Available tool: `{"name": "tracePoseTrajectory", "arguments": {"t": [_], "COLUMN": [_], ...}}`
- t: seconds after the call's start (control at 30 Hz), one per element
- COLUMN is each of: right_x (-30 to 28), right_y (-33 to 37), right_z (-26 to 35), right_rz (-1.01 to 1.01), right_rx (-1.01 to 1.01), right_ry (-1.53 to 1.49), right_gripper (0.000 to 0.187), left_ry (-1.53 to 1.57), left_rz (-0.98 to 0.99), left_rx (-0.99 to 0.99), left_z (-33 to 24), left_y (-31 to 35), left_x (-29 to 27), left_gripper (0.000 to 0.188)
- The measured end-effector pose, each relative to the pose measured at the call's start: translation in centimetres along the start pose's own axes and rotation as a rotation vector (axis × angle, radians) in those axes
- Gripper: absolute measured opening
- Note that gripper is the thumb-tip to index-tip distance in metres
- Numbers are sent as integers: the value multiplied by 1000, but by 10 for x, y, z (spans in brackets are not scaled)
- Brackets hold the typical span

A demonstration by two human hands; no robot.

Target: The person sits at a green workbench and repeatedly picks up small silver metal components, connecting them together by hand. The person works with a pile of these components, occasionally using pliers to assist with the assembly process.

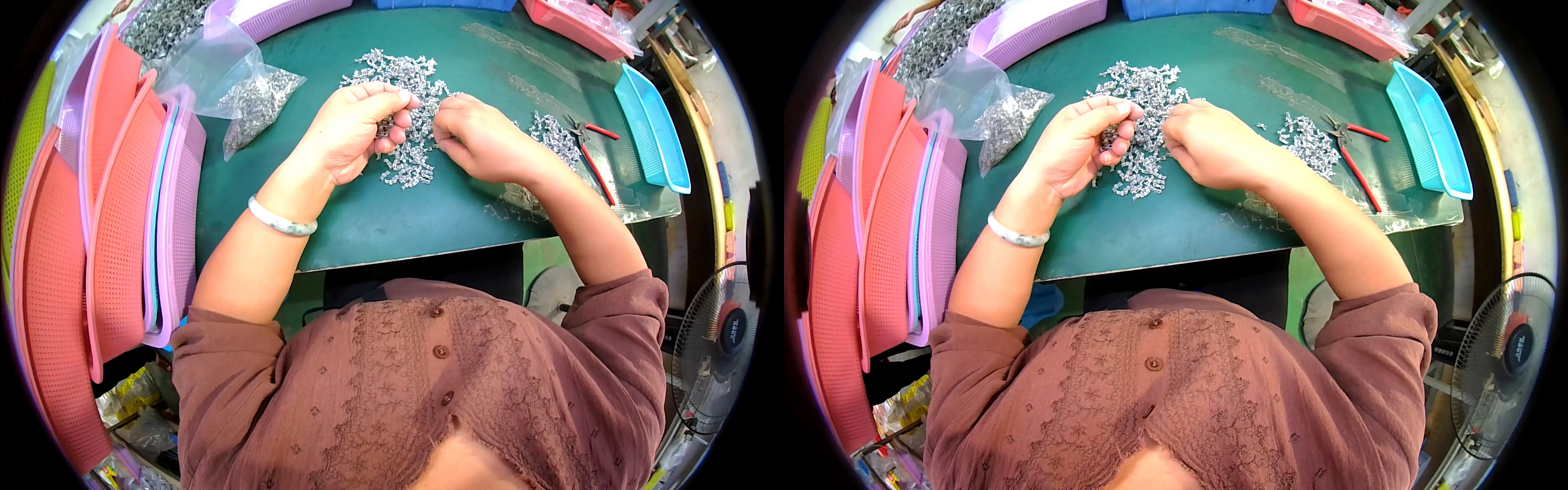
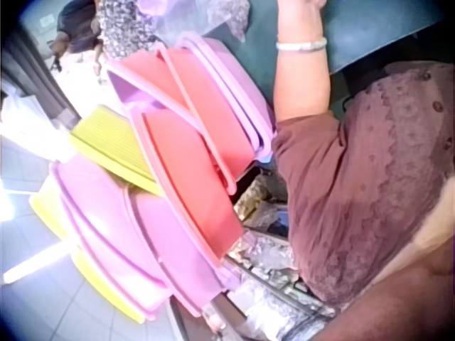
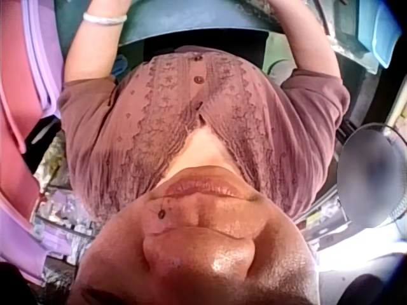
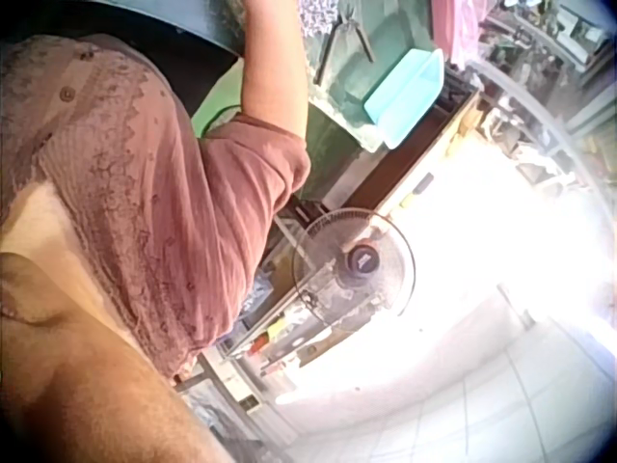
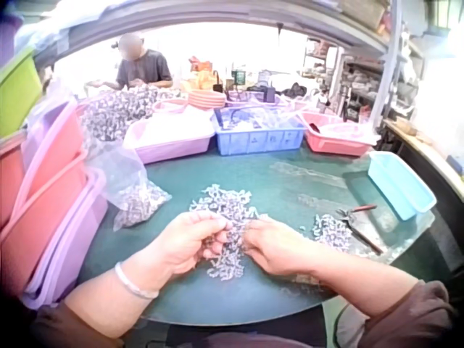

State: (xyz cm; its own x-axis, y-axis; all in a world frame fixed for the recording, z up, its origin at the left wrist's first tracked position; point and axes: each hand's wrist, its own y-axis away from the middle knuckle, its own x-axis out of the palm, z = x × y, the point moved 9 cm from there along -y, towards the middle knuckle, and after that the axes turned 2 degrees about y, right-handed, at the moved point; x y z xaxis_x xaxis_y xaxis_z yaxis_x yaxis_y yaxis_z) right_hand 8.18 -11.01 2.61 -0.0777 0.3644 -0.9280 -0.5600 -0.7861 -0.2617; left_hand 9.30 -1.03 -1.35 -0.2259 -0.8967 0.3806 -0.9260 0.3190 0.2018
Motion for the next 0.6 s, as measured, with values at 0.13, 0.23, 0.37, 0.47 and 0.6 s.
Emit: {"name": "tracePoseTrajectory", "arguments": {"t": [0.13, 0.23, 0.37, 0.47, 0.6], "right_x": [4, 3, -2, -9, -35], "right_y": [10, 20, 27, 38, 55], "right_z": [-23, -29, -28, -40, -51], "right_rz": [208, 129, 103, 133, 239], "right_rx": [410, 476, 490, 545, 384], "right_ry": [-612, -1078, -1357, -1071, -155], "right_gripper": [6, 9, 9, 8, 7], "left_ry": [-11, -25, -23, -22, -5], "left_rz": [9, -1, -12, 7, 23], "left_rx": [-9, -25, -22, -28, -45], "left_z": [2, 3, 2, 4, 6], "left_y": [1, 0, 1, 0, 0], "left_x": [-1, 2, 1, 1, 1], "left_gripper": [14, 14, 13, 13, 13]}}
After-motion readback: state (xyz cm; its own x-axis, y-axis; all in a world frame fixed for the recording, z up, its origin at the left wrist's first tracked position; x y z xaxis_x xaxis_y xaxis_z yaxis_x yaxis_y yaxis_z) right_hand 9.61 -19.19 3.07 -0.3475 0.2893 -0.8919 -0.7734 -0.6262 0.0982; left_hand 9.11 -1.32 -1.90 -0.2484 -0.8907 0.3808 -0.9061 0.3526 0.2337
